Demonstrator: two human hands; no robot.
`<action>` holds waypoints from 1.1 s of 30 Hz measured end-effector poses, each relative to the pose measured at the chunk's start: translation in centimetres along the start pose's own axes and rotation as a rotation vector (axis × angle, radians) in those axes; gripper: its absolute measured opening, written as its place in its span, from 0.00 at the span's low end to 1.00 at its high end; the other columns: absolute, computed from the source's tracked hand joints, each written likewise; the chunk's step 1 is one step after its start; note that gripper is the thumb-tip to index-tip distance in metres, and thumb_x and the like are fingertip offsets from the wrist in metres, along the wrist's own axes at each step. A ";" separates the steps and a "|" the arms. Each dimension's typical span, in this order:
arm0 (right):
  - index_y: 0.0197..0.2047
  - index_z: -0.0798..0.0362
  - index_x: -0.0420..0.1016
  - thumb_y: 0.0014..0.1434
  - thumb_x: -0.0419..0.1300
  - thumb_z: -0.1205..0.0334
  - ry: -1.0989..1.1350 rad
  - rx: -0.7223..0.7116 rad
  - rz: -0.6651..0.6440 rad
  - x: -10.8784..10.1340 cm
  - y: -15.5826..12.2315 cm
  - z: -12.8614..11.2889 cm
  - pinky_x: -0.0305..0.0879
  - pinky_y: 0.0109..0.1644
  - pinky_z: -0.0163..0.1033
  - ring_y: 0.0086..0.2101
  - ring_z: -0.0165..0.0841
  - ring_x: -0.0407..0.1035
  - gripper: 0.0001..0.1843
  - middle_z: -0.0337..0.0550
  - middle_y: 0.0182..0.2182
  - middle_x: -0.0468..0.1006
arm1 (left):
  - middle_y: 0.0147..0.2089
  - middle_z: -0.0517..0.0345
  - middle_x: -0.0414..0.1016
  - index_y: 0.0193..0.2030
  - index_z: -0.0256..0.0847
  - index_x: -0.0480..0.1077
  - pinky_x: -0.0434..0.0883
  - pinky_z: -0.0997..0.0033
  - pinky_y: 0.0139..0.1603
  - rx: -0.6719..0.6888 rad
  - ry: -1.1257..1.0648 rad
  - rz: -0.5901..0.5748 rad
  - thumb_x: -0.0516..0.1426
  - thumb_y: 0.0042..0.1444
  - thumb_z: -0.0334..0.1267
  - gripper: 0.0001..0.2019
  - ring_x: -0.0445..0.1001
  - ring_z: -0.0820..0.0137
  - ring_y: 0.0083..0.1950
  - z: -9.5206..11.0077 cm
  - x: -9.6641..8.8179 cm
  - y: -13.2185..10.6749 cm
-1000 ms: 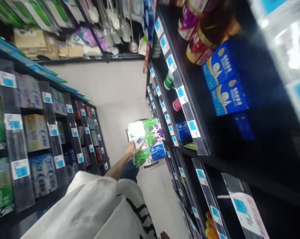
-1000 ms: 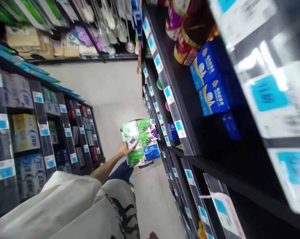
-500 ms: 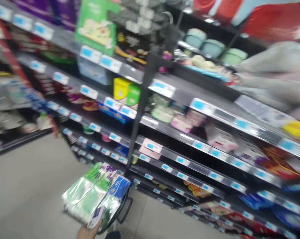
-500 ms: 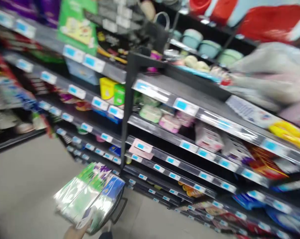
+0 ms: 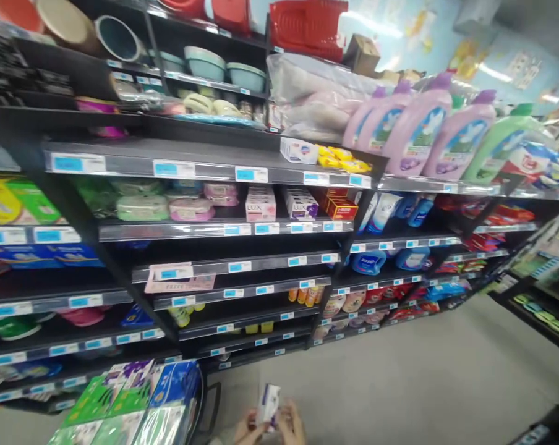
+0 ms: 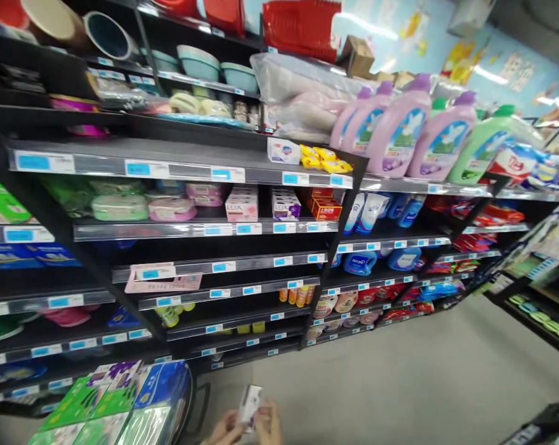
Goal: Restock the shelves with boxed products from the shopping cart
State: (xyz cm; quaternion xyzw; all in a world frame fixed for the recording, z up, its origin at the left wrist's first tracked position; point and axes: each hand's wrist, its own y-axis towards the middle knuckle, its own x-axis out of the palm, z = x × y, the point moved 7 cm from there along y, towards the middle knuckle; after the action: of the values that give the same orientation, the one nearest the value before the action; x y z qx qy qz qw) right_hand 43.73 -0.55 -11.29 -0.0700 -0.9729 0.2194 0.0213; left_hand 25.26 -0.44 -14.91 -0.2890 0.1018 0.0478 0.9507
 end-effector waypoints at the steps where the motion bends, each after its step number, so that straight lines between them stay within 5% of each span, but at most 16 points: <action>1: 0.36 0.40 0.82 0.33 0.71 0.31 0.018 0.016 0.029 -0.9 -0.1 0.3 0.79 0.41 0.56 0.37 0.52 0.81 0.30 0.40 0.33 0.85 | 0.34 0.57 0.81 0.30 0.56 0.72 0.80 0.50 0.48 0.052 0.005 -0.145 0.62 0.27 0.48 0.16 0.83 0.44 0.47 1.0 2.6 -0.8; 3: 0.34 0.44 0.83 0.31 0.72 0.30 0.061 0.033 0.075 -2.7 0.0 0.7 0.78 0.47 0.54 0.41 0.54 0.81 0.33 0.44 0.33 0.85 | 0.38 0.56 0.82 0.34 0.57 0.73 0.79 0.50 0.49 0.167 0.048 -0.298 0.63 0.30 0.45 0.17 0.82 0.45 0.48 2.9 5.7 -2.5; 6: 0.35 0.49 0.83 0.29 0.73 0.29 0.162 0.061 0.050 -4.1 0.3 1.0 0.78 0.45 0.51 0.42 0.54 0.80 0.37 0.48 0.34 0.86 | 0.43 0.54 0.82 0.40 0.54 0.72 0.79 0.51 0.47 0.273 0.147 -0.221 0.63 0.33 0.40 0.21 0.81 0.47 0.50 5.1 6.2 -3.8; 10: 0.40 0.50 0.84 0.28 0.74 0.28 0.233 0.090 0.079 -4.9 0.4 0.3 0.74 0.33 0.44 0.38 0.50 0.79 0.42 0.48 0.33 0.85 | 0.49 0.52 0.81 0.48 0.54 0.73 0.79 0.50 0.51 0.412 0.261 -0.108 0.63 0.34 0.34 0.29 0.79 0.48 0.53 7.4 4.9 -4.1; 13: 0.40 0.51 0.86 0.33 0.72 0.26 0.213 0.021 0.111 -4.7 -0.1 -1.4 0.70 0.29 0.39 0.38 0.48 0.79 0.40 0.48 0.33 0.85 | 0.57 0.53 0.78 0.54 0.58 0.75 0.73 0.49 0.66 0.550 0.335 -0.072 0.60 0.32 0.28 0.37 0.75 0.48 0.64 9.2 3.6 -4.0; 16: 0.39 0.52 0.86 0.37 0.72 0.27 0.191 -0.019 0.062 -3.3 -0.6 -3.0 0.68 0.29 0.38 0.37 0.46 0.78 0.38 0.49 0.35 0.86 | 0.65 0.55 0.74 0.59 0.60 0.74 0.62 0.50 0.78 0.659 0.379 -0.096 0.57 0.36 0.27 0.39 0.68 0.52 0.71 10.9 2.1 -4.3; 20: 0.37 0.55 0.86 0.40 0.70 0.25 0.164 -0.040 0.016 -0.9 -0.8 -4.8 0.66 0.29 0.38 0.30 0.42 0.77 0.39 0.51 0.32 0.86 | 0.72 0.54 0.67 0.67 0.57 0.69 0.59 0.52 0.80 0.714 0.341 -0.107 0.55 0.41 0.27 0.42 0.62 0.57 0.76 12.6 -0.5 -4.9; 26: 0.28 0.56 0.82 0.44 0.68 0.24 0.145 -0.125 0.044 3.4 -0.4 -7.6 0.64 0.30 0.39 0.30 0.41 0.73 0.37 0.50 0.27 0.82 | 0.77 0.54 0.59 0.75 0.61 0.56 0.75 0.56 0.66 0.690 0.193 -0.051 0.59 0.54 0.39 0.40 0.61 0.57 0.77 11.0 -5.3 -3.8; 29: 0.26 0.54 0.79 0.46 0.68 0.26 0.154 -0.103 0.078 5.5 -2.1 -8.3 0.64 0.31 0.40 0.30 0.41 0.71 0.35 0.48 0.24 0.79 | 0.74 0.51 0.64 0.72 0.62 0.59 0.76 0.55 0.65 0.608 0.145 -0.069 0.63 0.55 0.44 0.38 0.68 0.54 0.72 9.1 -8.1 -3.7; 33: 0.26 0.52 0.75 0.46 0.66 0.25 0.150 -0.092 0.057 8.3 -5.5 -9.9 0.65 0.35 0.40 0.30 0.38 0.69 0.34 0.44 0.24 0.76 | 0.70 0.46 0.68 0.67 0.53 0.66 0.76 0.53 0.63 0.498 0.141 -0.021 0.67 0.50 0.44 0.36 0.72 0.52 0.68 8.3 -12.5 -6.5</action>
State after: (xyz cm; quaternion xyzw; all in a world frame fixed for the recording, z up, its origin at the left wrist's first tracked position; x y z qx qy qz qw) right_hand 35.50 -0.07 0.09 -0.1149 -0.9752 0.1694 0.0843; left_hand 15.47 -1.63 -1.91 -0.0497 0.1733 -0.0086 0.9836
